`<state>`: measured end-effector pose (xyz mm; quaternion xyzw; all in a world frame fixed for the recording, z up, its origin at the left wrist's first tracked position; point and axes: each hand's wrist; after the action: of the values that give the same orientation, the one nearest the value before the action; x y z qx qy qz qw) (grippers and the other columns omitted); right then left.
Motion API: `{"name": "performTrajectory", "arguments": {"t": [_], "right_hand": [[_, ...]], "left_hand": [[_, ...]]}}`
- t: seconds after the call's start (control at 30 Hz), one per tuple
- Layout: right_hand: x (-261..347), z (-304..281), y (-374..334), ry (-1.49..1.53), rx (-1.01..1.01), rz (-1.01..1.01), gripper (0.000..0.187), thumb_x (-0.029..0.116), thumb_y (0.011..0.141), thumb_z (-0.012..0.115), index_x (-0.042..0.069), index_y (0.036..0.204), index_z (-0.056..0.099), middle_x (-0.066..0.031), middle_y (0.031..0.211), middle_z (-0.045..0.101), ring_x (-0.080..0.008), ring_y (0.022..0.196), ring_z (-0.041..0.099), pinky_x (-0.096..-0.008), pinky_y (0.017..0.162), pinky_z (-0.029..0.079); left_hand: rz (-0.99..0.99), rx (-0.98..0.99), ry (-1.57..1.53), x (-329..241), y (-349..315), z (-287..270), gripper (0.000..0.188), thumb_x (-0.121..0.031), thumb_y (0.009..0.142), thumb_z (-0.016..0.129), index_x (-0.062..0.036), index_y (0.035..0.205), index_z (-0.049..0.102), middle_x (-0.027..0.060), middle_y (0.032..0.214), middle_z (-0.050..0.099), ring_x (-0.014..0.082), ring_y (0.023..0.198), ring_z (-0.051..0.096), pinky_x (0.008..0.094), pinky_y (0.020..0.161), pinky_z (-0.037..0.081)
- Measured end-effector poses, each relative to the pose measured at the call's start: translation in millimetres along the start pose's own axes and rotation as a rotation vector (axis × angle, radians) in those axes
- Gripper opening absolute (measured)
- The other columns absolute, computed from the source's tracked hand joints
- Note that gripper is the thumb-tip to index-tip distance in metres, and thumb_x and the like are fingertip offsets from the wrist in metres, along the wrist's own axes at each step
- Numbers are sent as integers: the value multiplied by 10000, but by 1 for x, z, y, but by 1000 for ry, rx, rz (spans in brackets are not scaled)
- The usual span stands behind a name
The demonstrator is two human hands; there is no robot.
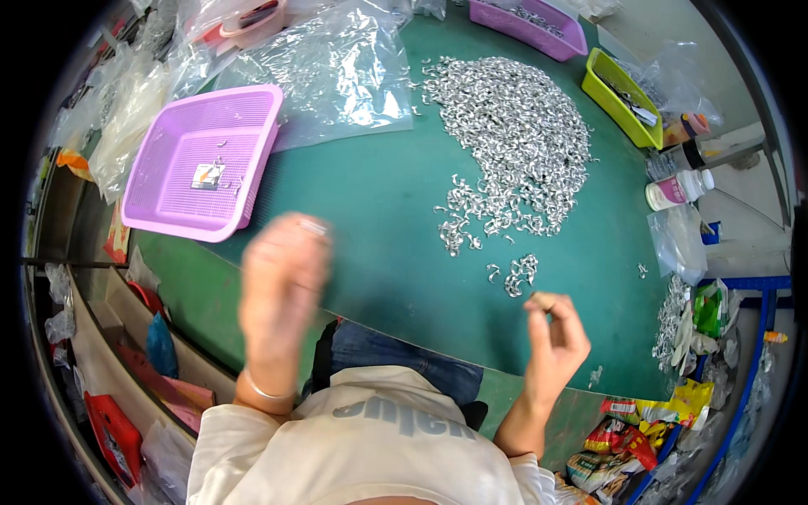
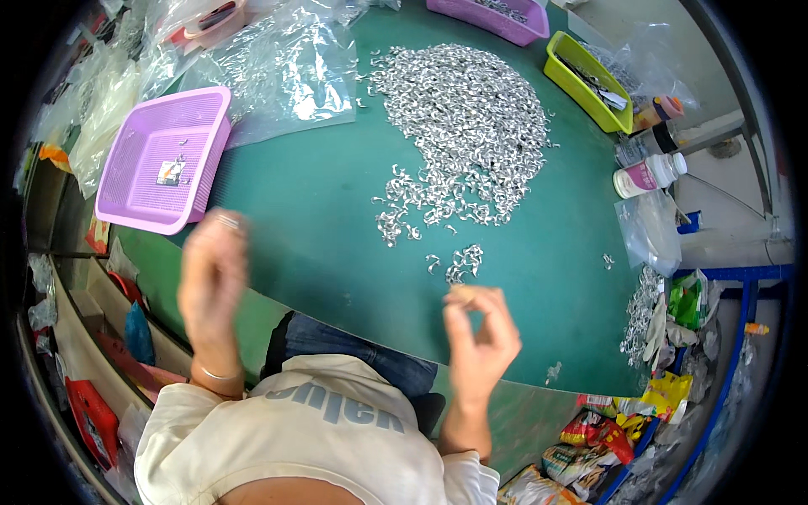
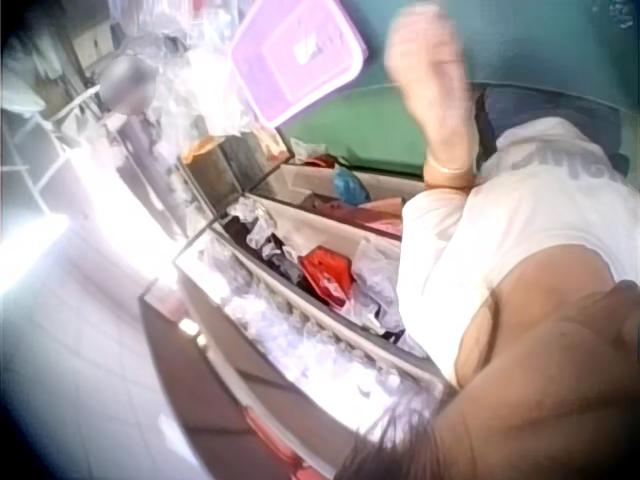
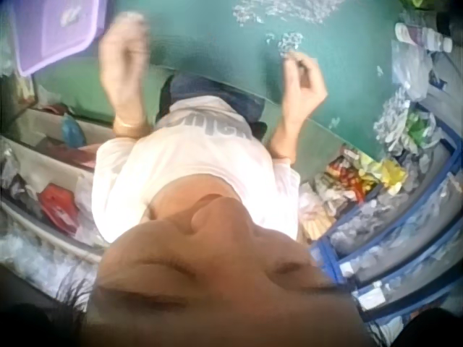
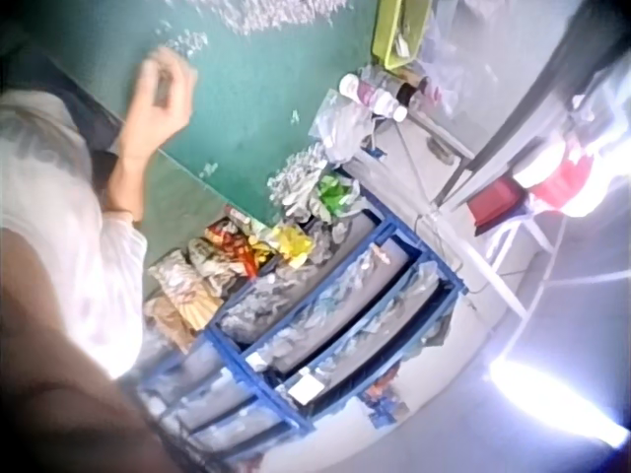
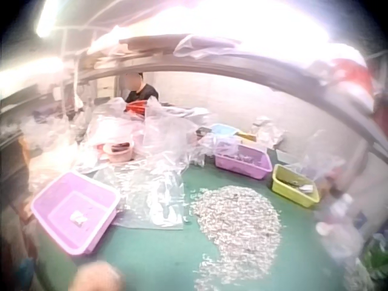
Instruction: The person picks up small silver metal components from a pile on a workbench and connects them to other small metal parts by hand.
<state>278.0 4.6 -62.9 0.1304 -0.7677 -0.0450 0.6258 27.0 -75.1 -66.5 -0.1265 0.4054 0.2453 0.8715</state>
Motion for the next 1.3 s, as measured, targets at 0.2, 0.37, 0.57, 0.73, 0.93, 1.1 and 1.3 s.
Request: {"name": "performTrajectory", "arguments": {"t": [0.2, 0.37, 0.57, 0.73, 0.93, 1.1, 1.3], "right_hand": [[-52, -40, 27, -404, 32, 101, 172, 2, 757, 596, -15, 927, 615, -80, 832, 594, -156, 725, 499, -263, 674, 407], [-65, -25, 47, -699, 209, -135, 281, 29, 745, 594, 60, 1025, 594, -99, 963, 534, -271, 888, 471, -367, 818, 368], [-68, -33, 45, -786, 249, -89, 247, 47, 728, 626, 34, 974, 599, -100, 944, 543, -265, 885, 482, -366, 792, 363], [-70, -20, 62, -668, 297, -158, 249, 54, 711, 648, 25, 954, 603, -97, 928, 558, -263, 877, 495, -349, 777, 375], [-85, 1, 71, -802, 270, -266, 173, 46, 711, 649, 33, 882, 621, -65, 815, 579, -219, 788, 515, -304, 703, 378], [-50, 1, 41, 7, 310, 314, 91, -9, 766, 610, -3, 855, 626, -24, 825, 644, -39, 671, 496, -195, 582, 362], [-25, 1, 11, 283, 353, 472, 97, -27, 772, 605, -24, 868, 620, -39, 824, 629, -69, 703, 489, -203, 635, 384]], "left_hand": [[346, -396, 239, -88, 38, -106, 254, -50, 870, 511, 89, 1082, 490, 83, 937, 562, 40, 666, 466, 139, 471, 349], [320, -465, 316, -106, 72, -183, 391, -52, 877, 505, 125, 1206, 389, 157, 1074, 555, 53, 685, 483, 148, 511, 386], [552, -599, 921, -126, 70, -183, 353, -85, 896, 488, 104, 1190, 439, 181, 1094, 575, 63, 682, 526, 155, 542, 404], [588, -445, 823, -114, 78, -153, 329, -109, 906, 477, 86, 1171, 474, 75, 896, 604, 21, 614, 449, 124, 498, 338], [-212, -245, 193, -7, 31, -2, 292, -178, 882, 528, 47, 1069, 526, 3, 700, 510, 31, 497, 376, 161, 394, 280], [-483, 163, 438, 60, 3, 50, 204, -57, 812, 595, -14, 1012, 593, -74, 623, 403, 10, 543, 345, 155, 478, 288], [-388, 391, 460, 89, -5, 64, 224, 25, 759, 627, 9, 983, 627, -58, 640, 369, 20, 559, 307, 186, 478, 237]]}}
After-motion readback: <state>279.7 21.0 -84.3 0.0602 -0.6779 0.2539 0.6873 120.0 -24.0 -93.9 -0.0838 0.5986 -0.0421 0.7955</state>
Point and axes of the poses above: each hand's wrist, its own y-axis towards the middle knuckle, its own z-axis out of the palm, x = y × z
